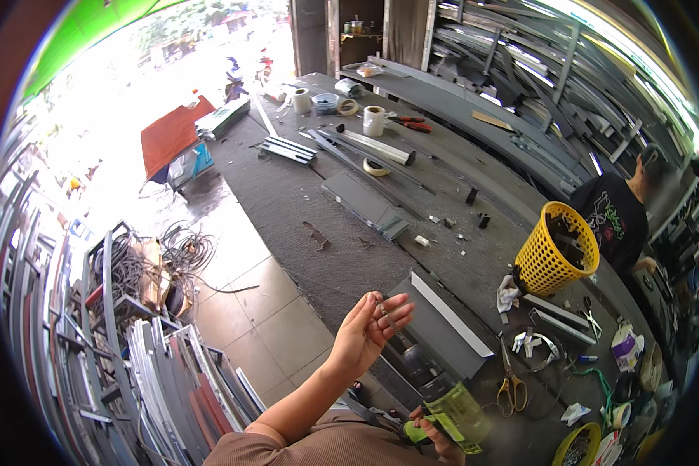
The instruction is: The person assembles a metal frame by aligning metal profiles and securing them with screws using a cordless drill. They handle metal profiles, screws, and a drill, working at a cluttered workbench.
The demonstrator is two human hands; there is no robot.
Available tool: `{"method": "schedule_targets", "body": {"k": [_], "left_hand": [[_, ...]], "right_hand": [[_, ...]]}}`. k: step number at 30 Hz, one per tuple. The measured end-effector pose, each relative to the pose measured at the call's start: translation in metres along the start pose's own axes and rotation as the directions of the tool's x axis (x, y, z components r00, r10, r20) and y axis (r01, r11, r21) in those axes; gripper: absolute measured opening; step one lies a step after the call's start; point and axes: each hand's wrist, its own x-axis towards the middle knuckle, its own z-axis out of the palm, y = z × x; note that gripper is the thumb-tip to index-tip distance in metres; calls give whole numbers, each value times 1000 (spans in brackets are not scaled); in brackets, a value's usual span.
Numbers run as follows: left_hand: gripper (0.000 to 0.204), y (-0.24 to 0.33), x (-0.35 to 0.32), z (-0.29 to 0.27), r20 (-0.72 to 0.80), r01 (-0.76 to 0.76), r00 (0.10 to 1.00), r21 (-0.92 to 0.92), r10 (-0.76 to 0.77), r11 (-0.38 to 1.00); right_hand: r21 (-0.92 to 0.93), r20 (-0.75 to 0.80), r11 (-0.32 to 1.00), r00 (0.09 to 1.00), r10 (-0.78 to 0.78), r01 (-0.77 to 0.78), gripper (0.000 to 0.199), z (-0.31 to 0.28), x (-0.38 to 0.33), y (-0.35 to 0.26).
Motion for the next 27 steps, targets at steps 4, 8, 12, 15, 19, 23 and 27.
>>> {"method": "schedule_targets", "body": {"k": [4,8,12,15,19,23,27], "left_hand": [[23,8,-11,-8,-157,-20,988,-58,11,998],[24,2,-19,-9,-261,-105,960,-13,98,994],[23,-2,-29,-5,-399,-186,903,-33,158,982],[22,-5,-32,-2,-332,-256,911,9,244,967],[22,-9,-30,-3,-285,-267,921,32,265,963],[23,-13,-25,-8,-236,-257,938,13,253,966],[24,-13,-22,-15,-211,-242,948,7,238,970]], "right_hand": [[-35,40,999,999,34,-33,31,12,11,-10],[-83,29,996,1000,9,-7,30,19,14,-17],[-93,18,995,999,38,-36,29,11,17,-4],[-211,160,971,984,-80,113,28,-9,21,22],[-60,167,993,980,110,-102,37,-39,16,60],[346,-9,886,943,332,-309,13,-45,17,82],[239,-39,936,960,276,-259,24,-36,26,78]]}}
